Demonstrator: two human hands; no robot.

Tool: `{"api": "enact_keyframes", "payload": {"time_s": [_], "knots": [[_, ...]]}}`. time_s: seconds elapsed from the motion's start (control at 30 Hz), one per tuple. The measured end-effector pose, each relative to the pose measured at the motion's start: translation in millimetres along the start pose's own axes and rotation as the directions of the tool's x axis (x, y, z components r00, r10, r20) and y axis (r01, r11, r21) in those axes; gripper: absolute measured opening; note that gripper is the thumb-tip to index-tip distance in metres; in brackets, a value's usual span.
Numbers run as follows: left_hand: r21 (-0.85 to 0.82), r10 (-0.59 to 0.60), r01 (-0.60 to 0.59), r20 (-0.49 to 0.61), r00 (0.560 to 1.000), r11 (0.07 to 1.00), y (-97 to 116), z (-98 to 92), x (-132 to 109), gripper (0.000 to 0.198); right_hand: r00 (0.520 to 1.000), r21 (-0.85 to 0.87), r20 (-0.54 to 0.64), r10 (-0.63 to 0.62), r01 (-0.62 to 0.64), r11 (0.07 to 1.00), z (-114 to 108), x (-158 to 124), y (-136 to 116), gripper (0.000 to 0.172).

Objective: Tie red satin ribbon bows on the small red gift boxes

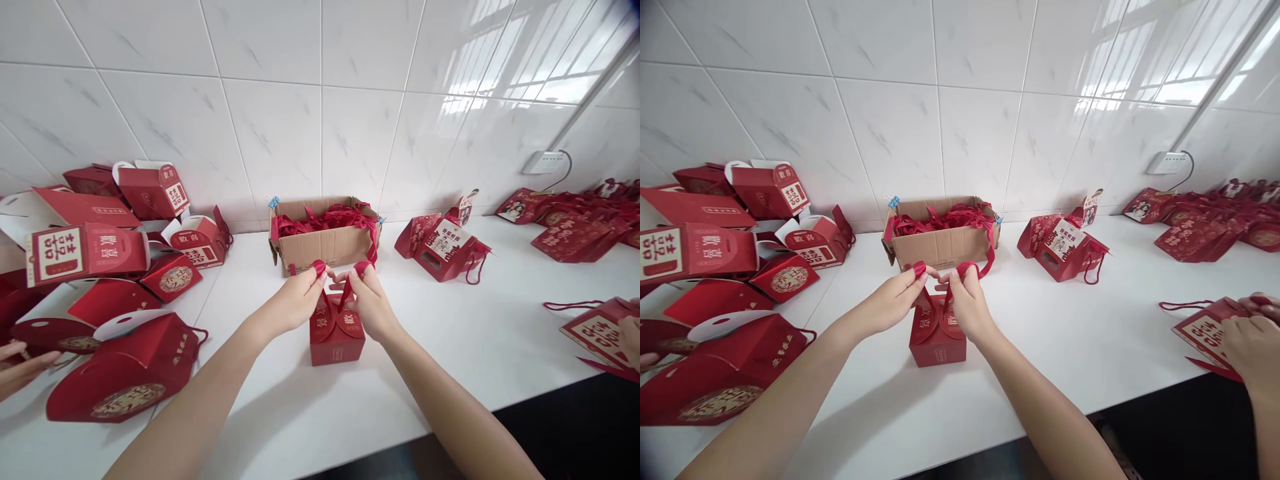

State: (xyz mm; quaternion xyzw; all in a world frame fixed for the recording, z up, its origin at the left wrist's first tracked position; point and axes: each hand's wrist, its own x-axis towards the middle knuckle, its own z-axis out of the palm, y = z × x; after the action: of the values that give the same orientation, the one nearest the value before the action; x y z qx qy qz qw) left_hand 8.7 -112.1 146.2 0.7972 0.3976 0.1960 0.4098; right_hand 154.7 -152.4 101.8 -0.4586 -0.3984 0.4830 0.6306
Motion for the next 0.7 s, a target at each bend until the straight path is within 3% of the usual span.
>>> {"api": "enact_keyframes", "payload": {"time_s": [0.17, 0.27, 0.37, 0.5, 0.53, 0.63, 0.7], "knots": [[-0.096, 0.001, 0.005, 0.07, 0.998, 0.995, -2.4, -9.0, 6.3, 0.048, 0.998, 0.143, -0.034, -0.056, 0.061, 0.988, -2.2, 0.9, 12.4, 0.026], [-0.127, 0.029, -0.017, 0.092, 0.995, 0.992, -0.4, -10.4, 4.3, 0.052, 0.994, 0.264, 0.003, -0.107, 0.103, 0.959, -1.7, -0.5, 20.9, 0.022], [-0.147, 0.035, -0.008, 0.18, 0.983, 0.989, 4.8, -11.0, 1.4, 0.054, 0.99, 0.268, 0.057, -0.133, 0.113, 0.957, -1.6, -0.1, 23.0, 0.019], [-0.154, 0.027, 0.008, 0.22, 0.975, 0.988, 10.8, -11.7, -1.5, 0.054, 0.984, 0.194, 0.172, -0.047, 0.012, 0.981, -2.0, 0.4, 17.3, 0.009], [-0.145, 0.027, 0.004, 0.209, 0.978, 0.989, 11.4, -11.8, -2.0, 0.054, 0.977, 0.146, 0.211, -0.036, 0.005, 0.989, -1.5, -0.1, 15.3, 0.014], [-0.07, 0.029, -0.019, 0.151, 0.988, 0.997, 11.2, -11.4, -3.1, 0.054, 0.949, -0.068, 0.309, -0.068, 0.093, 0.993, 1.4, -2.5, 10.9, 0.039], [0.032, 0.016, -0.019, 0.094, 0.995, 0.999, 10.3, -10.4, -3.4, 0.052, 0.945, -0.213, 0.312, -0.101, 0.173, 0.962, 3.8, -3.4, 10.4, 0.037]]}}
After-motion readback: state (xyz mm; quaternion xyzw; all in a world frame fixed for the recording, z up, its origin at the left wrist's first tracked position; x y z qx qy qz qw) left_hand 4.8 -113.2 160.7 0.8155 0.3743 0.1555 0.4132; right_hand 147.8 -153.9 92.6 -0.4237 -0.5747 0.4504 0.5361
